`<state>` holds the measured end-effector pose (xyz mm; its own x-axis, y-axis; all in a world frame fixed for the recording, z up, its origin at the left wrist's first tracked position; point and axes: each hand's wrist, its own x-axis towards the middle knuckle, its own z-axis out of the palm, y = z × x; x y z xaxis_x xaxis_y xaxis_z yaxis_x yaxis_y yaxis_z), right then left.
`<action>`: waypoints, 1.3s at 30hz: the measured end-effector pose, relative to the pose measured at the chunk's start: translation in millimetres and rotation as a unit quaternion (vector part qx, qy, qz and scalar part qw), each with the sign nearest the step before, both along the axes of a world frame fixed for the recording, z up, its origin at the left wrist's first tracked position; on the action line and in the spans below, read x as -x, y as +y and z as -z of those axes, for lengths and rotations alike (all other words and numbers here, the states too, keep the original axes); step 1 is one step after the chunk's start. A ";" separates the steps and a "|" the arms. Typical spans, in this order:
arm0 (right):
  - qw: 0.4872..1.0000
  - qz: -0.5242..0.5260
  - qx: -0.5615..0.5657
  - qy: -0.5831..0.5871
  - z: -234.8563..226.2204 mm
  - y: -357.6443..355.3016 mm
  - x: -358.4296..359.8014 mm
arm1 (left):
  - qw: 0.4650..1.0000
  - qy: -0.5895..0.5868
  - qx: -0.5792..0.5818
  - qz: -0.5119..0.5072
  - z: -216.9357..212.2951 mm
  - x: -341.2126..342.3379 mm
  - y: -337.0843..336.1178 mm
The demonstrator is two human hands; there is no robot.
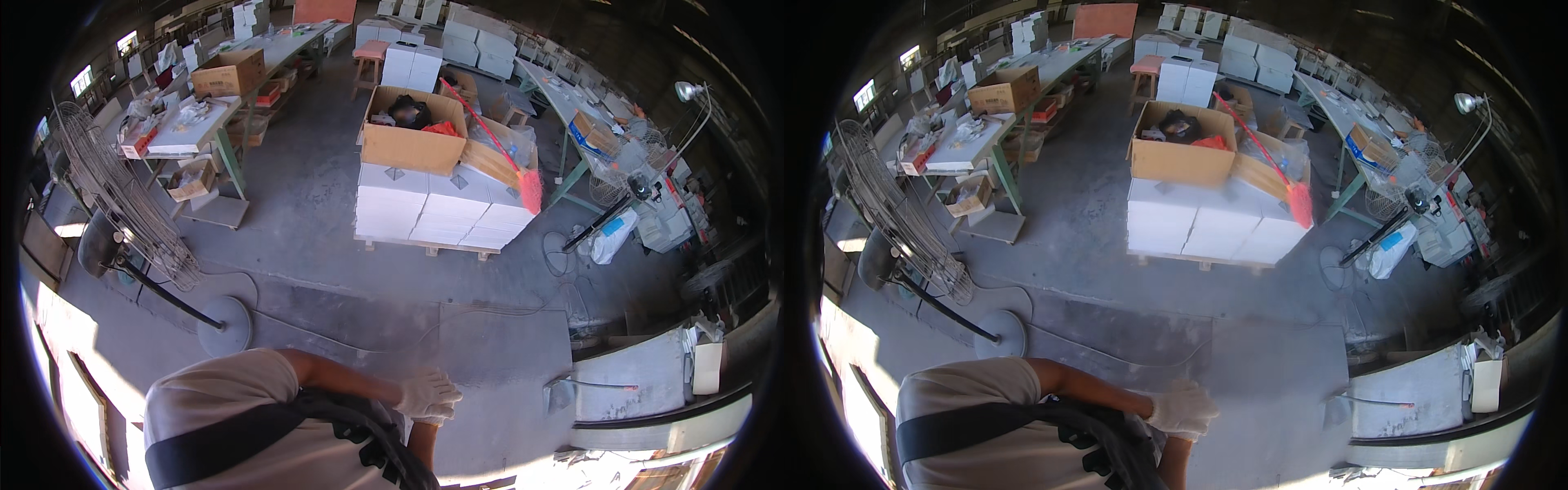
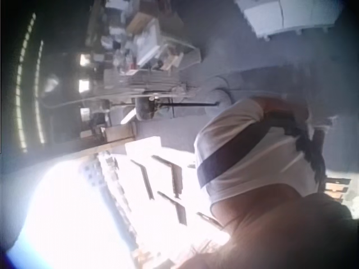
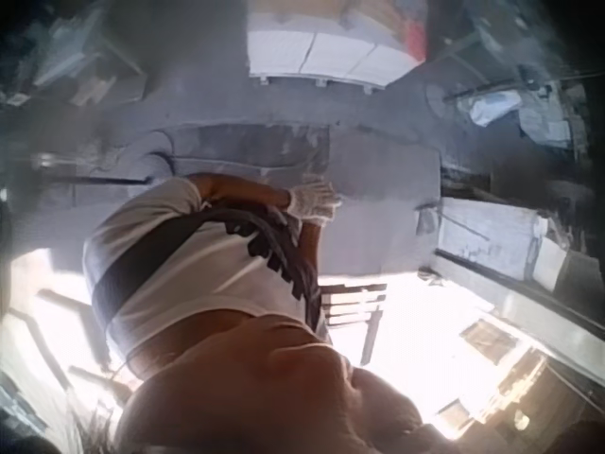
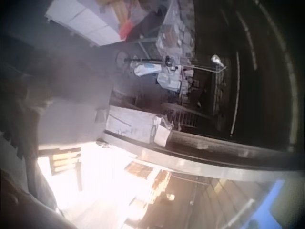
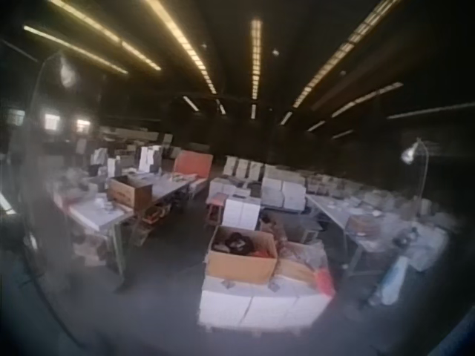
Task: The person walks through a workshop, picks up a large white stone slab, and places it on a workbench. They then use a small metal scraper to remove residue from the slab's surface, repeatedly scraping and wiping the area.
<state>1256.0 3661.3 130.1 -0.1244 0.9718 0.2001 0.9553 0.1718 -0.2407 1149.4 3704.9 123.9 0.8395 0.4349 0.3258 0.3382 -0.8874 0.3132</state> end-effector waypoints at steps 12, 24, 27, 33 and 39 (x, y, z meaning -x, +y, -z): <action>0.808 0.074 0.057 0.582 96.4 259.8 -187.5 | 0.913 0.084 0.325 -0.233 -12.5 -74.7 279.8; 0.217 0.412 0.054 0.883 87.3 401.6 -245.1 | 0.739 -0.243 0.465 -0.423 -33.1 -30.7 727.5; 0.248 0.572 -0.061 0.779 143.8 402.9 -251.7 | 0.705 -0.287 0.446 -0.471 -43.8 -36.7 837.7; 0.431 0.069 0.146 0.888 200.0 417.2 -292.3 | 0.687 -0.278 0.416 -0.526 -32.9 -18.9 1014.1; 0.321 0.534 0.077 0.778 139.2 458.4 -271.7 | 0.583 -0.326 0.493 -0.557 14.0 -11.1 1089.8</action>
